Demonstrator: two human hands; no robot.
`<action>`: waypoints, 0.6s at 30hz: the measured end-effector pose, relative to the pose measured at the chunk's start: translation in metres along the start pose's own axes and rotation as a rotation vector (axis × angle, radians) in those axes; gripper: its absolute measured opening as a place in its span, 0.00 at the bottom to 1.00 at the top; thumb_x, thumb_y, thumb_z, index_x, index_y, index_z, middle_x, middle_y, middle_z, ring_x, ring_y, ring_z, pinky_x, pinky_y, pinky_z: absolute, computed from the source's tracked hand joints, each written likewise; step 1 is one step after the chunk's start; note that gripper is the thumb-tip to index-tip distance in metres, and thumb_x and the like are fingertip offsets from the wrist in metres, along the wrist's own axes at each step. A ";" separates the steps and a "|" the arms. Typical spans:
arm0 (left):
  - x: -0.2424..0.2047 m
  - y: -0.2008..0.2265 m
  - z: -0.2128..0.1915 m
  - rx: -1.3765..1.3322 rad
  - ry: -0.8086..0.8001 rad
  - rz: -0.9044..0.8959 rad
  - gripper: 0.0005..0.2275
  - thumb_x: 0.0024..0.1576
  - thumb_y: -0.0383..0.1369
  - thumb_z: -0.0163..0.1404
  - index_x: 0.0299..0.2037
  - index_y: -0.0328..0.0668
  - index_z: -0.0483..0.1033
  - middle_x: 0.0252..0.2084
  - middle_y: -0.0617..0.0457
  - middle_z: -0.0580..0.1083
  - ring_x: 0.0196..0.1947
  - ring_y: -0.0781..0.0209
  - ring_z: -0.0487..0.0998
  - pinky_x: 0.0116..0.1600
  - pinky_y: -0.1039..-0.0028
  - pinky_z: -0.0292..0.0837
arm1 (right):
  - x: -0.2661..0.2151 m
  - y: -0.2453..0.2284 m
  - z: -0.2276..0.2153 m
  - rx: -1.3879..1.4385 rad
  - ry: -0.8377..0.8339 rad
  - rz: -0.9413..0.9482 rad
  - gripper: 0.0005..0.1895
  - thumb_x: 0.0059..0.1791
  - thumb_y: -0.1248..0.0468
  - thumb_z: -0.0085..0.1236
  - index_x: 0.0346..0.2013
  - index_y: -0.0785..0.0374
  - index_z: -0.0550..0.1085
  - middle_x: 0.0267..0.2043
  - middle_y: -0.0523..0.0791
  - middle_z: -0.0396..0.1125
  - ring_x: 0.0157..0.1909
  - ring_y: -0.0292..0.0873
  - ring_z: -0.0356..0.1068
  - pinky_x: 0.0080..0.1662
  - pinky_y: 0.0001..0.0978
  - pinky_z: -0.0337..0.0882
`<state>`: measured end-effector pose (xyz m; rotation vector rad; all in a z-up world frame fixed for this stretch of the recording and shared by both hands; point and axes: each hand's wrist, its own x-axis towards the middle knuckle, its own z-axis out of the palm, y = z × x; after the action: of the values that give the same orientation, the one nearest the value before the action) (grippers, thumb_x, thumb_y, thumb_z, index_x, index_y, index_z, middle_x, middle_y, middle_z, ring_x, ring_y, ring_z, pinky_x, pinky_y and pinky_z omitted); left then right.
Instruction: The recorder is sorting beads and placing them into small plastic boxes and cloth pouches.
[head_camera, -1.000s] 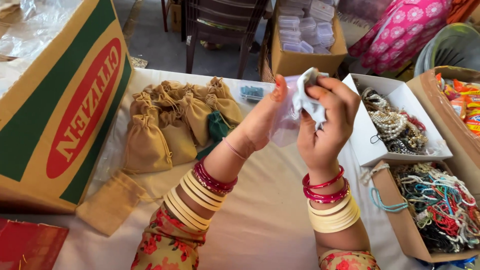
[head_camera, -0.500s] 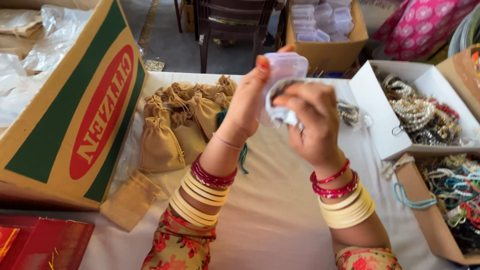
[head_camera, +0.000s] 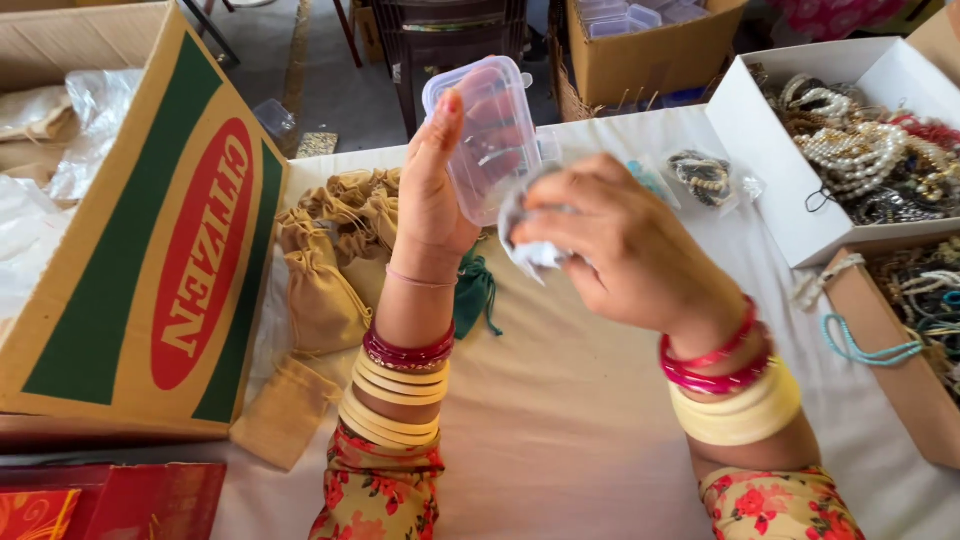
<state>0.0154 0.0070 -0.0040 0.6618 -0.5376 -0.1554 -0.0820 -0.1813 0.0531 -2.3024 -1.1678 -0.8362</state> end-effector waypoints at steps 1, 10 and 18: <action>-0.002 0.004 -0.003 0.055 0.036 0.009 0.23 0.64 0.44 0.54 0.63 0.35 0.72 0.55 0.44 0.76 0.48 0.56 0.79 0.53 0.64 0.78 | -0.002 -0.004 -0.005 0.054 -0.106 0.024 0.19 0.38 0.77 0.58 0.40 0.59 0.80 0.48 0.43 0.71 0.51 0.49 0.69 0.52 0.39 0.70; -0.019 0.019 0.004 0.746 -0.432 -0.473 0.13 0.62 0.29 0.55 0.54 0.33 0.76 0.45 0.51 0.80 0.42 0.64 0.82 0.45 0.76 0.79 | -0.011 0.028 -0.024 0.277 -0.008 0.030 0.19 0.47 0.77 0.55 0.51 0.62 0.76 0.55 0.46 0.74 0.52 0.47 0.72 0.56 0.37 0.71; -0.011 0.018 -0.004 0.699 -0.073 -0.150 0.12 0.65 0.33 0.52 0.54 0.35 0.76 0.44 0.51 0.81 0.40 0.64 0.83 0.40 0.78 0.78 | -0.013 0.030 0.007 0.064 0.173 0.087 0.16 0.51 0.76 0.60 0.52 0.62 0.76 0.57 0.47 0.72 0.56 0.48 0.72 0.56 0.37 0.73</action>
<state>0.0076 0.0264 -0.0005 1.3834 -0.6145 -0.1317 -0.0607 -0.2011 0.0365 -2.1648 -0.9986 -0.9317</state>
